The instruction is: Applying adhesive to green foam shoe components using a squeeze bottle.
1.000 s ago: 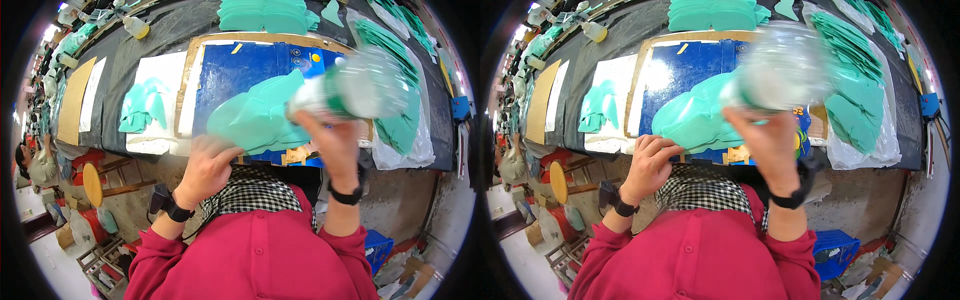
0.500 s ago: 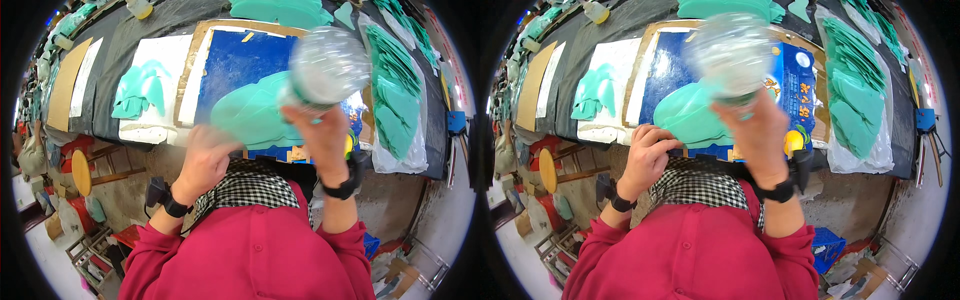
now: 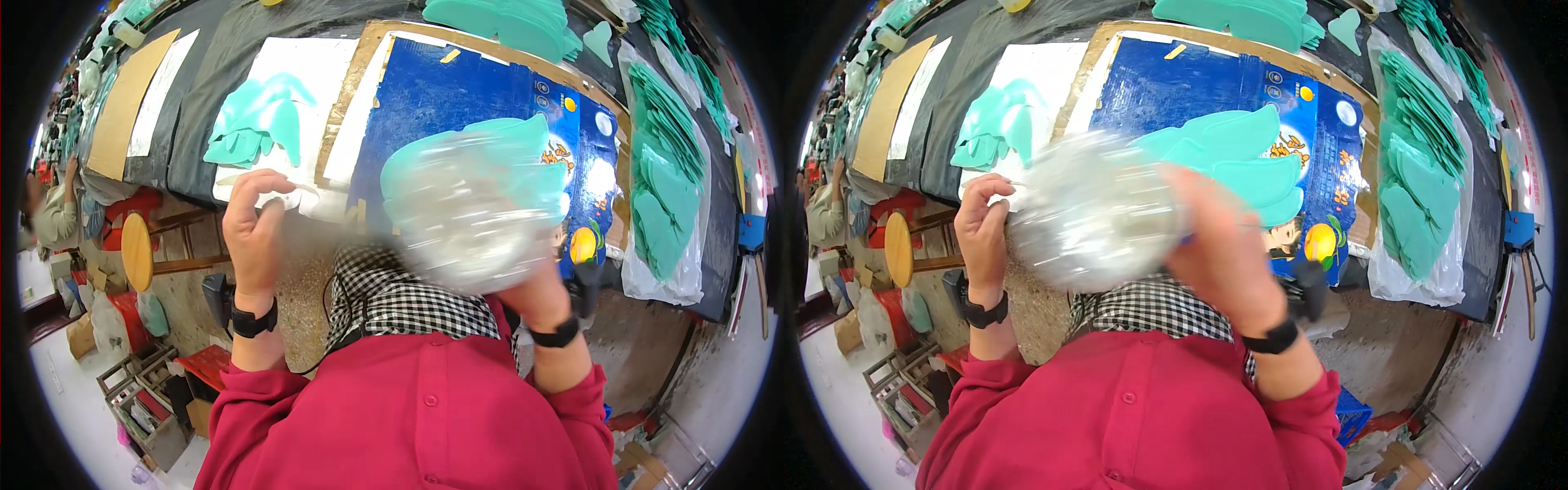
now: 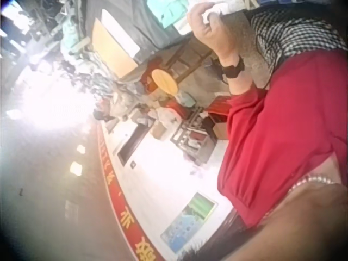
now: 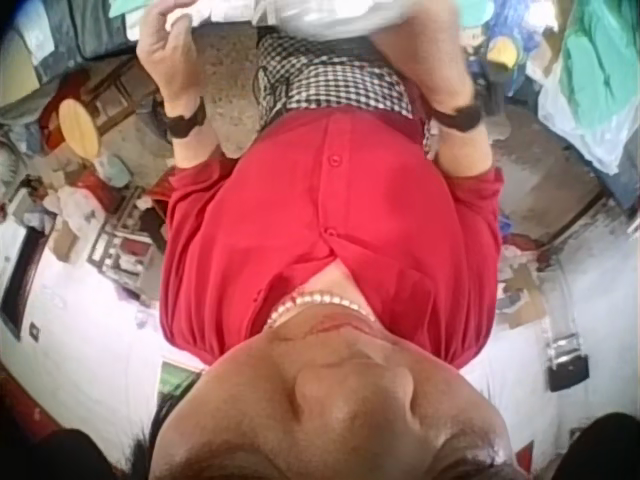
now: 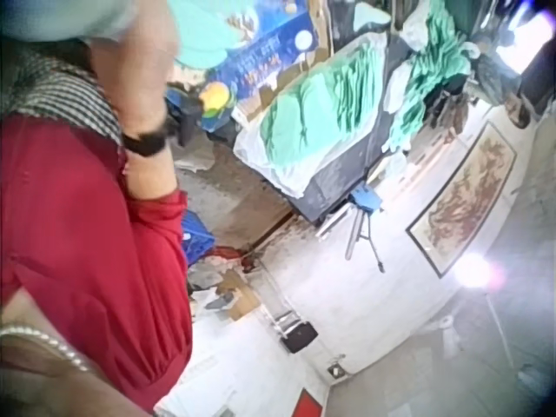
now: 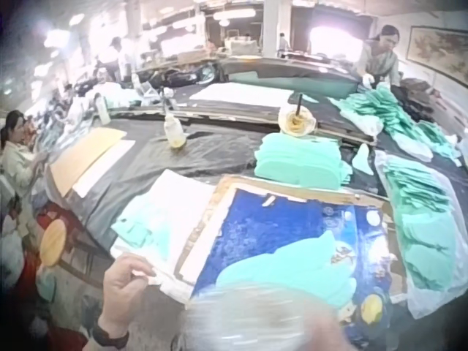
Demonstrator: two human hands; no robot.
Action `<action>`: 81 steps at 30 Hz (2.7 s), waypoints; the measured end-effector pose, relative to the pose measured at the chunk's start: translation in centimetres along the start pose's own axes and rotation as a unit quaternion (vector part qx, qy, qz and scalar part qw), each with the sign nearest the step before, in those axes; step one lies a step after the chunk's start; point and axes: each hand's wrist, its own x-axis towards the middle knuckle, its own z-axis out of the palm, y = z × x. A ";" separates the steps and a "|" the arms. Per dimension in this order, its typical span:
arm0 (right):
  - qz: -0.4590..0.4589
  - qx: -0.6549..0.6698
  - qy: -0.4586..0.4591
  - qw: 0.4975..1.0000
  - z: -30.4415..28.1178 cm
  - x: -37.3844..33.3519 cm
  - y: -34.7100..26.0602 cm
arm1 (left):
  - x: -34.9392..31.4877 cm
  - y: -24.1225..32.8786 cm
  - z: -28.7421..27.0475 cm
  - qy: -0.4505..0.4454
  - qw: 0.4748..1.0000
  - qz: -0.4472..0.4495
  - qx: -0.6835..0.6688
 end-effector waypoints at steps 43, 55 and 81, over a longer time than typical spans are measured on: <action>0.231 -0.077 0.243 0.939 -9.5 -1.1 7.2 | -3.5 3.4 9.0 -0.190 0.931 0.252 0.185; 0.057 -0.100 0.062 0.991 2.9 -3.0 -0.1 | -0.6 0.8 2.9 -0.037 0.994 0.037 0.101; 0.223 0.203 0.228 0.926 -3.4 -3.8 3.1 | -2.6 2.3 8.2 -0.166 0.917 0.291 0.216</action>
